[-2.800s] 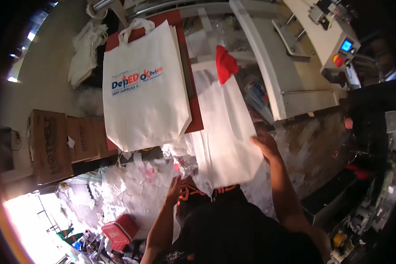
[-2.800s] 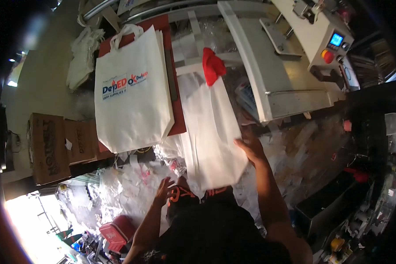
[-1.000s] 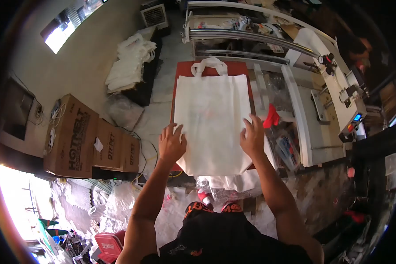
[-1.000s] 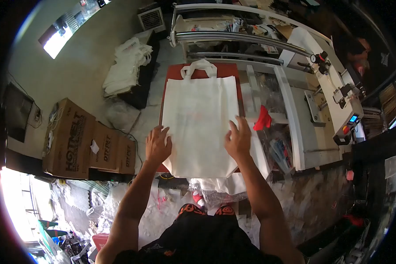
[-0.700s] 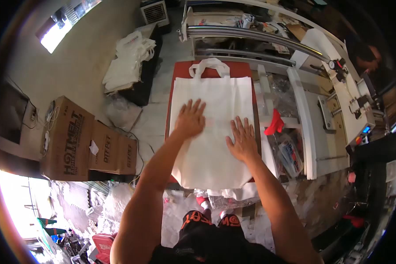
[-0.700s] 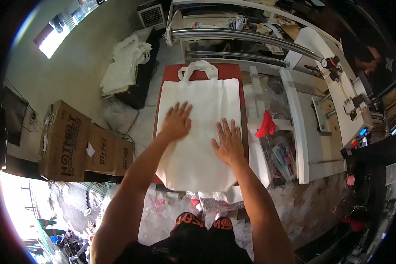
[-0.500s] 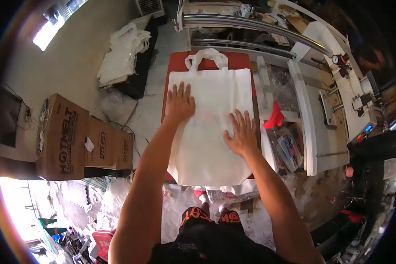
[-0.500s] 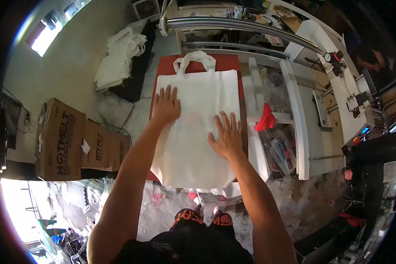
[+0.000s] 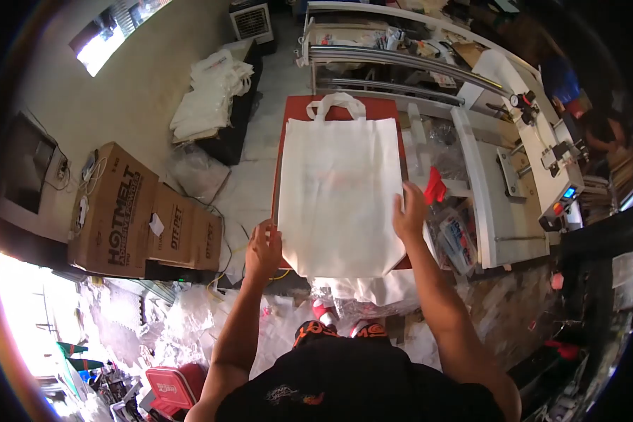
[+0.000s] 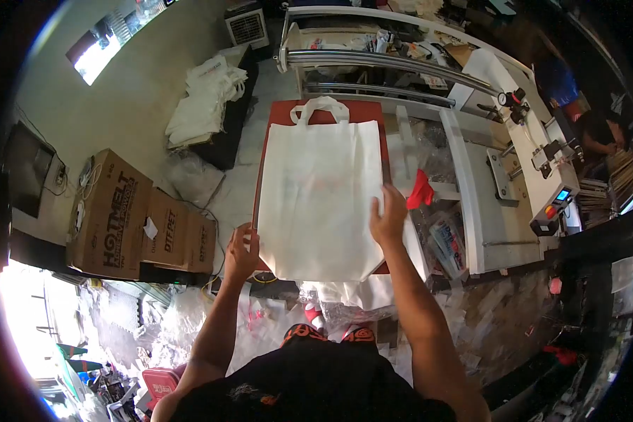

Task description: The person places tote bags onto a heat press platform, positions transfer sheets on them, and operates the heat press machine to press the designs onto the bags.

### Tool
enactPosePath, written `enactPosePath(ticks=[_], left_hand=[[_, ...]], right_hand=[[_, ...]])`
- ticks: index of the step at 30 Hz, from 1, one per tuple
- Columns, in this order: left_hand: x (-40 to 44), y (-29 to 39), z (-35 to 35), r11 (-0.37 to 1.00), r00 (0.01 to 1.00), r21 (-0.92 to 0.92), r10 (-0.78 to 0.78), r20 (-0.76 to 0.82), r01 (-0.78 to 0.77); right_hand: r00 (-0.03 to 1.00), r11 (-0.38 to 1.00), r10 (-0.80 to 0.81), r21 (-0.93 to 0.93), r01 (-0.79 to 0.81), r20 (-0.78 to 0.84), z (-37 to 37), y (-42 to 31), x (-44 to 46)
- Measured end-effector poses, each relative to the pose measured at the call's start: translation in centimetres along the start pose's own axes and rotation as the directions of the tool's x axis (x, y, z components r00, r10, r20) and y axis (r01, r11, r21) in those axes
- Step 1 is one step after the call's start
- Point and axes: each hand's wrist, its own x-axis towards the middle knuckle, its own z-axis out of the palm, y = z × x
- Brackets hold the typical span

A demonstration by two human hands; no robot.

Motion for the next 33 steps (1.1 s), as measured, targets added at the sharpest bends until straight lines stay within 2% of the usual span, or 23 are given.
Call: enactPosePath(ticks=[2,4,6,7,8,10,14,24,27,29,30,32,33], left_hand=[[-0.7,0.0,0.0,0.997,0.999,-0.071,0.011,-0.053,-0.015],[-0.9,-1.1,0.8,0.999,0.998,0.017,-0.050,-0.036,0.051],[-1.0,-0.5,1.2,0.997,0.996,-0.031,-0.079,-0.046,0.077],[-1.3,-0.2,1.6,0.990,0.991,-0.076,-0.121,-0.057,0.117],[-1.3,-0.3,1.9,0.991,0.992,-0.082,-0.114,-0.052,0.110],[-0.9,-1.0,2.1,0.989,0.989,-0.044,-0.140,-0.049,0.138],[-1.0,-1.3,2.3,0.981,0.982,-0.071,-0.184,-0.048,0.180],[-0.9,-2.4,2.9,0.974,0.978,-0.122,-0.199,-0.055,0.191],[-1.4,-2.5,3.3,0.982,0.980,-0.125,-0.158,-0.123,0.142],[-1.6,-2.5,3.6,0.987,0.982,-0.110,-0.131,-0.138,0.116],[-1.8,-2.6,3.6,0.987,0.982,-0.109,-0.136,-0.134,0.122],[-2.0,-2.0,3.2,0.990,0.975,-0.109,-0.113,-0.190,0.094],[-2.3,-1.8,2.9,0.990,0.969,-0.095,-0.121,-0.217,0.103]], right_hand=[[0.976,0.978,0.207,0.024,-0.206,-0.066,-2.9,0.3,-3.5],[0.865,0.872,0.488,-0.024,-0.488,0.114,-5.8,-2.1,-5.6],[0.763,0.781,0.578,0.075,-0.620,0.290,-6.2,-3.4,-7.2],[0.797,0.827,0.530,0.029,-0.561,0.291,-6.0,-3.3,-7.7],[0.783,0.816,0.556,-0.006,-0.577,0.277,-5.7,-3.5,-7.8],[0.827,0.855,0.511,-0.043,-0.516,0.236,-4.7,-3.0,-8.3],[0.799,0.798,0.569,0.104,-0.594,0.195,-4.4,-3.0,-8.9],[0.819,0.832,0.546,0.001,-0.555,0.175,-3.6,-2.6,-9.2],[0.827,0.844,0.532,-0.034,-0.536,0.181,-3.9,-2.4,-9.1],[0.788,0.791,0.563,0.114,-0.602,0.249,-4.6,-2.3,-8.9],[0.785,0.789,0.566,0.111,-0.604,0.253,-4.9,-2.1,-9.0],[0.844,0.785,0.529,0.325,-0.528,0.093,-5.6,-0.8,-10.1],[0.865,0.820,0.503,0.314,-0.478,0.005,-6.3,0.0,-11.0]])
